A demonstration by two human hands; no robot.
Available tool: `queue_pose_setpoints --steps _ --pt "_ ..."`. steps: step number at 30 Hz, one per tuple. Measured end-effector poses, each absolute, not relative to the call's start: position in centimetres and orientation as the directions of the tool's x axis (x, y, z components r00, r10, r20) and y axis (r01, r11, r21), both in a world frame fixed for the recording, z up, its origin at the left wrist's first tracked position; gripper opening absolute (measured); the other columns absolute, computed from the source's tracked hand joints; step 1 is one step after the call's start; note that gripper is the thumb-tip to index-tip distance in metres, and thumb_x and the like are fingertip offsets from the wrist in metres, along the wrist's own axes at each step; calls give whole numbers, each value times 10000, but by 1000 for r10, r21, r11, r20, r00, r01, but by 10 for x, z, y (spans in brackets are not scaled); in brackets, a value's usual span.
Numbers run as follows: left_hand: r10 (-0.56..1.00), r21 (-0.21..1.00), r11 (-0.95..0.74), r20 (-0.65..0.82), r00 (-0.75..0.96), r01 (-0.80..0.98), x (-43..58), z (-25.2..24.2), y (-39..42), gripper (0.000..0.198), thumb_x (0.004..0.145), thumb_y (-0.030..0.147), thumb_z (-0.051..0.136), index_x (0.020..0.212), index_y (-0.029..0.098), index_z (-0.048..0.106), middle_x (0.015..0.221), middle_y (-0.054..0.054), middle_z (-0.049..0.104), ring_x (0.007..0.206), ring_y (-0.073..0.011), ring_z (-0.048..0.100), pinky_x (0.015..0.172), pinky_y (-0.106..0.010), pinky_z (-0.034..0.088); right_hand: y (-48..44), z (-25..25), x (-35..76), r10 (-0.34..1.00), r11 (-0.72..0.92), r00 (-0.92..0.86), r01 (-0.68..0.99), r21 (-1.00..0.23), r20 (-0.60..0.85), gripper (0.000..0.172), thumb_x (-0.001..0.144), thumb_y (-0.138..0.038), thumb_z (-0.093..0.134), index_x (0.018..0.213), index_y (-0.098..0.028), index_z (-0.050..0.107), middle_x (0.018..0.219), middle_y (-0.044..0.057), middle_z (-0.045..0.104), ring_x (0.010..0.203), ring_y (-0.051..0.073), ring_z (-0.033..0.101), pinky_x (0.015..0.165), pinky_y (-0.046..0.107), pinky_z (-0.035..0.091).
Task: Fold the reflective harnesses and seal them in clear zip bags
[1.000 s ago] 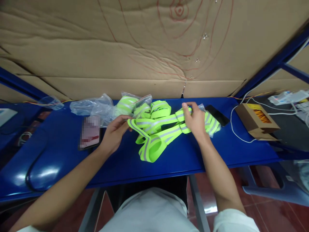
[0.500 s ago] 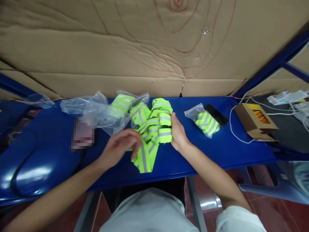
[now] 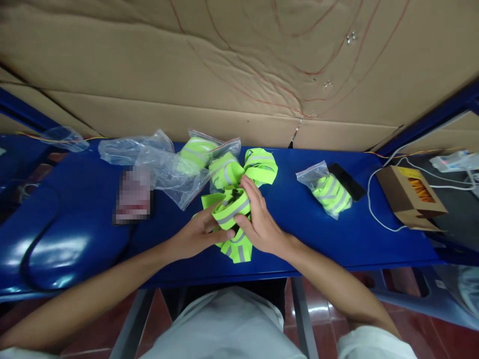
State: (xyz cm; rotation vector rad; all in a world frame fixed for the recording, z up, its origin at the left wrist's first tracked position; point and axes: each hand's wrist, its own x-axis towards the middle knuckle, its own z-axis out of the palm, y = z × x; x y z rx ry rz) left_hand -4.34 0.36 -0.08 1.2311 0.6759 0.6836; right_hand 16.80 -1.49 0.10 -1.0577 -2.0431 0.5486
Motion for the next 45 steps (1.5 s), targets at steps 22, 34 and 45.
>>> queue_pose_setpoints --steps 22,34,45 --pt "933 868 336 -253 256 -366 -42 22 17 582 680 313 941 1169 213 642 925 -4 752 707 -170 696 690 -312 560 -5 14 177 817 571 -316 567 -594 483 558 971 -414 743 1460 -287 506 1317 102 720 1158 282 720 954 433 593" --pt "867 849 -492 499 19 193 -54 13 27 388 873 304 759 1220 278 588 1229 -76 636 1110 -225 642 869 -356 561 7 38 203 876 479 -246 362 -800 414 280 987 -340 734 1246 -254 670 1209 39 752 1110 188 727 988 318 567" --pt "698 184 -504 663 273 844 -21 102 40 261 957 339 679 1182 209 686 1333 -183 594 1242 -410 561 1044 -582 413 49 128 218 867 496 -345 515 -699 360 257 938 -291 696 1176 -233 618 1091 39 706 1031 214 674 916 365 545"
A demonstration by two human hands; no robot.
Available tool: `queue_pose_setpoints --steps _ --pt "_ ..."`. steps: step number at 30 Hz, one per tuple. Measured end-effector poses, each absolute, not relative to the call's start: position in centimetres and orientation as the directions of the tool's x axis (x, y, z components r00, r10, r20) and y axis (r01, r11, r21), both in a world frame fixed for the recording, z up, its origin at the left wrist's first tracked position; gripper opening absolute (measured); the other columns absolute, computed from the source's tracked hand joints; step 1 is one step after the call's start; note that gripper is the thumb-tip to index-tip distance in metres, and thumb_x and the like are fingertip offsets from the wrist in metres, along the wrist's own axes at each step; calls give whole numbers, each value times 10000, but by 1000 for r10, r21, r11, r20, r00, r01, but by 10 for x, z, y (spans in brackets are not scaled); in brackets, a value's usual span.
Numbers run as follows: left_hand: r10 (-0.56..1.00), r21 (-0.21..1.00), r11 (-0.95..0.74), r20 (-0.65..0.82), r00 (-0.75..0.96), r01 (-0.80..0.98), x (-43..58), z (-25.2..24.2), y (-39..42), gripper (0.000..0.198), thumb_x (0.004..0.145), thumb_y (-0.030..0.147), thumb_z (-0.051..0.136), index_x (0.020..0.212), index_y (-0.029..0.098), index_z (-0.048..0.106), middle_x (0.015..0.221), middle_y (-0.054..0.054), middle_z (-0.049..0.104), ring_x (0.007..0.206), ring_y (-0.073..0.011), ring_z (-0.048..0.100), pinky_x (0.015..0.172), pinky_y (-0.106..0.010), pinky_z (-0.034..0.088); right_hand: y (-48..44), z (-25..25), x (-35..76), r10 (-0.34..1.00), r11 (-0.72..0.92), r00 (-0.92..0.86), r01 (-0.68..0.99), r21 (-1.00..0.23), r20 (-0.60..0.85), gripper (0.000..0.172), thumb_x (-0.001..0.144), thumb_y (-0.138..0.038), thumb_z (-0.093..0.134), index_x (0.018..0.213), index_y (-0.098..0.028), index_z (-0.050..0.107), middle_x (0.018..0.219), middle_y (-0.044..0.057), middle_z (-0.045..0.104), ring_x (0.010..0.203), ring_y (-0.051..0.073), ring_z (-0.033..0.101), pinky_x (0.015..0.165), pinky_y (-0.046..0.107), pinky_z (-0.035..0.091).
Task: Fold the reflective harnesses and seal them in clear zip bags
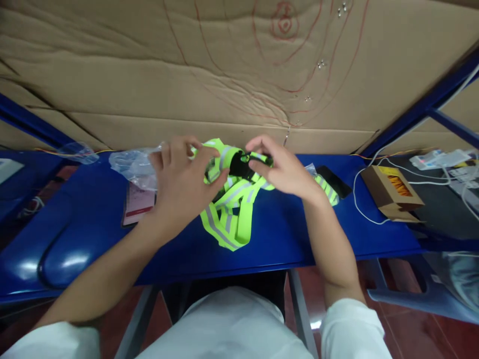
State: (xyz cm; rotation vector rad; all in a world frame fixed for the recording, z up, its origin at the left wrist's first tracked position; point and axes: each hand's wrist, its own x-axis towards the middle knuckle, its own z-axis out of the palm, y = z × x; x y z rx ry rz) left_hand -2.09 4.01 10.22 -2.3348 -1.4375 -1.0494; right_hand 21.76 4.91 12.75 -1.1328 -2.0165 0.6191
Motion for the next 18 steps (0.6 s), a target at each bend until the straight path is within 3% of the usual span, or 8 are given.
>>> queue_pose_setpoints --steps 5,9,12,18 --pt "647 210 -693 604 465 690 -8 137 62 307 931 365 735 1230 301 702 1523 -130 512 1404 -390 503 1157 -614 368 76 155 221 852 493 -409 417 -763 327 253 867 -253 720 1089 -239 600 1089 24 681 1005 204 650 787 316 532" --pt "590 226 -774 599 541 592 -13 147 76 231 913 351 777 1140 324 741 1592 -92 484 1517 -350 436 1250 -624 267 78 157 218 873 460 -348 356 -814 341 239 870 -251 724 1072 -247 595 995 10 654 909 182 627 727 297 491" --pt "553 239 -820 566 611 520 -19 147 81 265 900 338 796 1156 300 734 1562 -109 527 1489 -323 486 1246 -579 295 80 153 218 882 437 -343 336 -835 324 248 884 -259 721 1106 -249 611 1004 13 647 926 183 631 733 297 489" --pt "561 267 -818 571 599 510 -21 135 87 390 816 295 849 1176 265 701 1524 -124 560 1393 -358 562 1191 -570 381 86 148 219 881 466 -313 445 -765 354 294 959 -416 701 1198 -262 627 1067 33 677 1010 216 657 819 339 552"
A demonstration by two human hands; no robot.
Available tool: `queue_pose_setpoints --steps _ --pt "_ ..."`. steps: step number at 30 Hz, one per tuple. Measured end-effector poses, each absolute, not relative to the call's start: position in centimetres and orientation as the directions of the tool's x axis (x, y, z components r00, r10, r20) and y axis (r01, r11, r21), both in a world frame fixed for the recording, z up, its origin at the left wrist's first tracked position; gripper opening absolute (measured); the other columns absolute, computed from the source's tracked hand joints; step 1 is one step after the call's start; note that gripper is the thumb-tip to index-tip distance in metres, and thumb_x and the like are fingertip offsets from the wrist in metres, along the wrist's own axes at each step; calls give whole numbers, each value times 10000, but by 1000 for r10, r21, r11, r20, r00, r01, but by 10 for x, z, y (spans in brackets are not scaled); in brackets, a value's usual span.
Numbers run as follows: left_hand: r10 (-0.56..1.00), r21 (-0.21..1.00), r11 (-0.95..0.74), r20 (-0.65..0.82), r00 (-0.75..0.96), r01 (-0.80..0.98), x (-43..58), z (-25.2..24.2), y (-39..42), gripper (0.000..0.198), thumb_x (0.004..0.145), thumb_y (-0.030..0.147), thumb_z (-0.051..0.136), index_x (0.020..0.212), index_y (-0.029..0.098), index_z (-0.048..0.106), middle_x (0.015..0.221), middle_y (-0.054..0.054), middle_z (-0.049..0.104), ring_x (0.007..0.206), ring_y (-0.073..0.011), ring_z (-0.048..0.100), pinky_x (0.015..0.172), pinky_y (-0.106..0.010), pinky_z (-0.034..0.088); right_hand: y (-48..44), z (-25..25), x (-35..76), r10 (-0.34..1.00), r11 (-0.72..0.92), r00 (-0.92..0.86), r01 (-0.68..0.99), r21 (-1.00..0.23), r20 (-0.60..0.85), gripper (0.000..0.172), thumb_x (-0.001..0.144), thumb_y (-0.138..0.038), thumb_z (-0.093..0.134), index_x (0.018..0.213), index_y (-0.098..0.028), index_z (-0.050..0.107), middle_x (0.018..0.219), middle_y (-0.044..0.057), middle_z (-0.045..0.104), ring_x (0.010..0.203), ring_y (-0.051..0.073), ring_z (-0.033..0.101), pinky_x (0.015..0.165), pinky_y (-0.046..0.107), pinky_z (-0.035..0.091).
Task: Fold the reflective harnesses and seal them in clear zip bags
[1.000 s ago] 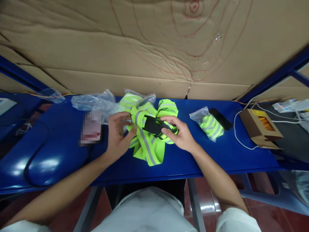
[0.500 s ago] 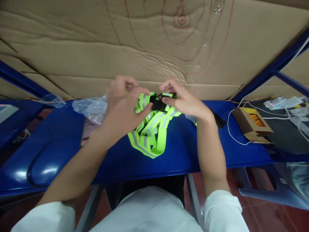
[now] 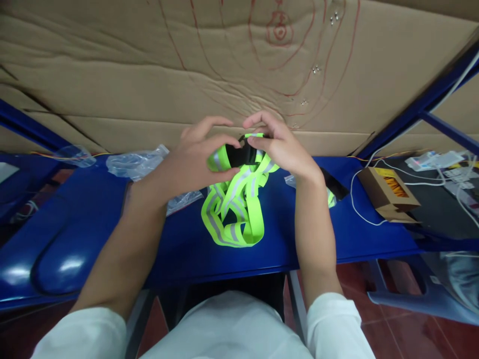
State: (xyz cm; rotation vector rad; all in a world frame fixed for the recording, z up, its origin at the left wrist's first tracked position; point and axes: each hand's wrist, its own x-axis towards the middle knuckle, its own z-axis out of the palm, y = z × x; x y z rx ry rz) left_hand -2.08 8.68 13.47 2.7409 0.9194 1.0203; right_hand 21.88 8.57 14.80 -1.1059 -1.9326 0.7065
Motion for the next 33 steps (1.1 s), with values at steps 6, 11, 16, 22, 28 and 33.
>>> queue_pose_setpoints --steps 6,11,16,22,28,33 --pt "583 422 -811 640 501 405 -14 125 94 320 814 234 802 1093 258 648 1419 -76 605 1301 -295 620 1113 -433 488 73 158 218 820 569 -416 523 -635 393 470 966 -557 707 1349 -293 632 1378 42 671 1282 269 629 1078 426 550" --pt "624 485 -781 633 458 394 -8 116 104 347 740 168 803 1024 239 617 1274 -55 655 1202 -271 642 1073 -400 475 65 160 217 749 661 -548 578 -479 373 653 853 -469 864 1441 -320 623 1497 51 633 1437 328 546 1226 529 453" --pt "620 516 -784 623 478 345 -10 114 111 305 724 163 778 986 223 633 1184 -46 704 1104 -247 658 998 -373 479 75 148 217 746 663 -509 629 -407 429 863 864 -326 861 1625 -285 456 1663 82 488 1535 317 471 1293 514 386" --pt "639 611 -749 564 522 257 -13 115 113 257 734 204 769 961 222 649 1117 -29 736 1054 -234 671 967 -366 491 80 140 216 767 640 -521 652 -406 373 698 869 -359 823 1519 -258 589 1539 106 611 1457 348 549 1244 555 433" --pt "665 667 -705 501 555 242 -19 120 114 272 753 184 745 1010 224 666 1130 -22 742 1072 -233 672 971 -362 485 75 149 209 748 655 -494 659 -369 444 462 870 -263 735 1332 -253 717 1325 79 736 1279 332 661 1149 522 509" --pt "657 687 -694 482 580 214 -25 122 115 338 809 277 776 1122 246 652 1237 -29 706 1191 -247 647 1053 -376 494 75 156 208 735 652 -456 678 -339 502 521 787 -106 664 1295 -209 720 1320 96 728 1273 358 658 1143 554 507"
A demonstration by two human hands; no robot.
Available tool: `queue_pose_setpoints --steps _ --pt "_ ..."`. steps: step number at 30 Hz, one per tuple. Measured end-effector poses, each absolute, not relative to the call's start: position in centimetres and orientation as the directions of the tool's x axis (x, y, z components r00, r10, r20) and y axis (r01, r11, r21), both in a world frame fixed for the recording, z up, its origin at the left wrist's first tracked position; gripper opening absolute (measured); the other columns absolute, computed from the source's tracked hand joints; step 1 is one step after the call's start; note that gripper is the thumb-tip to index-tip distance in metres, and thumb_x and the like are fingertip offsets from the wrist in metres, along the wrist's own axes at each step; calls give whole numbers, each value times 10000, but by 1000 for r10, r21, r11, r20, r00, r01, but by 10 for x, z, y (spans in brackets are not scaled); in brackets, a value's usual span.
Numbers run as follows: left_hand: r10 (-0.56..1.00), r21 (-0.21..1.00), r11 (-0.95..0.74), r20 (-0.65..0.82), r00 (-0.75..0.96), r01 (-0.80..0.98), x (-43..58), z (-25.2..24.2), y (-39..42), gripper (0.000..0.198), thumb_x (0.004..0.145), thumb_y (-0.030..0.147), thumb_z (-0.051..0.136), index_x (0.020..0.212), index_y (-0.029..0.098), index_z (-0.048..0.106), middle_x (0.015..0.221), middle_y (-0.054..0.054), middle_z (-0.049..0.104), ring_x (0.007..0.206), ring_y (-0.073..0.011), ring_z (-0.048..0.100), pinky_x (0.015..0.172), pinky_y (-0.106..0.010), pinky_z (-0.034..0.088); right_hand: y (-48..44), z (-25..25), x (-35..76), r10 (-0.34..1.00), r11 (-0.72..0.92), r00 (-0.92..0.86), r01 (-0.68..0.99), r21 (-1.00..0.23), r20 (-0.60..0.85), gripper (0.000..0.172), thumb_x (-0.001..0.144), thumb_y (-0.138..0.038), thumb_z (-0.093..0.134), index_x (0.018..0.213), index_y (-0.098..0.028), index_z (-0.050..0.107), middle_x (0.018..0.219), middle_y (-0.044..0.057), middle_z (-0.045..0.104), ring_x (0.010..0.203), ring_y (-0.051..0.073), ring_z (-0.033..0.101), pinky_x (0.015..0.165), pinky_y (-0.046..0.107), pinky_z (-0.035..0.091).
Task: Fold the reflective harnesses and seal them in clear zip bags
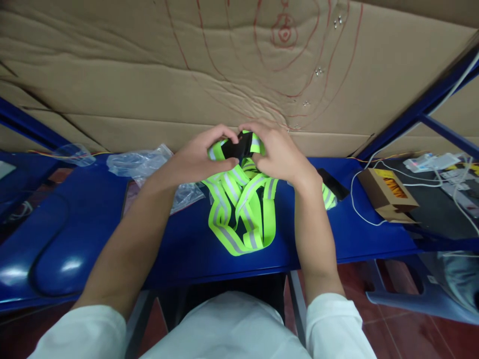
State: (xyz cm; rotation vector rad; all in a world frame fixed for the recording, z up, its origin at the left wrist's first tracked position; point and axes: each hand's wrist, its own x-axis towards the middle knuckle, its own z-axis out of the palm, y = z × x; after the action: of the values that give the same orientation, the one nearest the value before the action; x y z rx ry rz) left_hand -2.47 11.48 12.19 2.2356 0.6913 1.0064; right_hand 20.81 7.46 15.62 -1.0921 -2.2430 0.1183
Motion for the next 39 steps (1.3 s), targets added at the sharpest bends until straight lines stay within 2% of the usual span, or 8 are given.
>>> queue_pose_setpoints --steps 4,9,14,19,26,33,36,39 --pt "692 757 -634 462 554 161 -32 122 120 512 774 340 844 1233 249 637 1229 -45 694 1130 -237 680 981 -359 553 77 159 224 762 598 -376 720 -352 527 539 808 -78 678 1308 -279 708 1354 68 714 1286 335 650 1178 542 502" --pt "745 803 -582 463 479 128 -37 127 125 360 817 371 826 1118 228 689 951 -34 694 847 -176 676 793 -316 566 78 159 241 758 561 -288 745 -360 586 437 888 -201 715 1313 -307 708 1309 45 735 1271 350 670 1127 578 535" --pt "774 780 -600 513 371 175 -39 129 125 312 821 345 827 1071 226 684 1040 -48 699 1007 -213 691 919 -360 591 77 159 240 732 575 -308 758 -308 607 418 905 -259 729 1314 -341 714 1319 31 741 1254 351 682 1098 572 561" --pt "676 692 -697 545 495 191 -38 134 113 533 826 382 843 1311 275 650 1357 -80 651 1339 -296 609 1081 -447 558 72 162 227 747 572 -306 748 -336 590 444 901 -245 741 1340 -300 705 1369 65 718 1284 360 656 1160 603 509" --pt "661 688 -704 544 516 177 -23 126 112 445 847 376 818 1258 262 692 1292 -66 696 1243 -252 639 1107 -417 519 69 164 210 772 596 -378 711 -374 512 520 881 -259 766 1379 -379 677 1390 31 698 1332 377 612 1215 670 453" --pt "771 796 -565 413 484 219 -41 124 125 491 751 437 901 1185 257 761 1132 -62 755 1025 -244 703 881 -367 578 73 164 240 694 565 -236 765 -311 680 479 873 -169 740 1345 -248 719 1341 82 747 1245 319 689 1082 511 562" --pt "790 794 -571 463 402 208 -52 124 132 501 794 542 873 1162 215 784 1121 -68 761 1012 -235 706 916 -381 585 77 163 266 619 525 -96 788 -321 779 483 927 -265 717 1408 -260 673 1398 58 721 1201 285 705 1036 484 577" --pt "769 788 -610 563 304 83 -62 129 142 566 811 642 849 1167 209 771 1143 -54 766 1011 -205 702 944 -362 591 89 160 308 446 588 -12 758 -283 895 560 901 -214 692 1451 -306 634 1377 -18 719 1150 254 725 1005 476 586"
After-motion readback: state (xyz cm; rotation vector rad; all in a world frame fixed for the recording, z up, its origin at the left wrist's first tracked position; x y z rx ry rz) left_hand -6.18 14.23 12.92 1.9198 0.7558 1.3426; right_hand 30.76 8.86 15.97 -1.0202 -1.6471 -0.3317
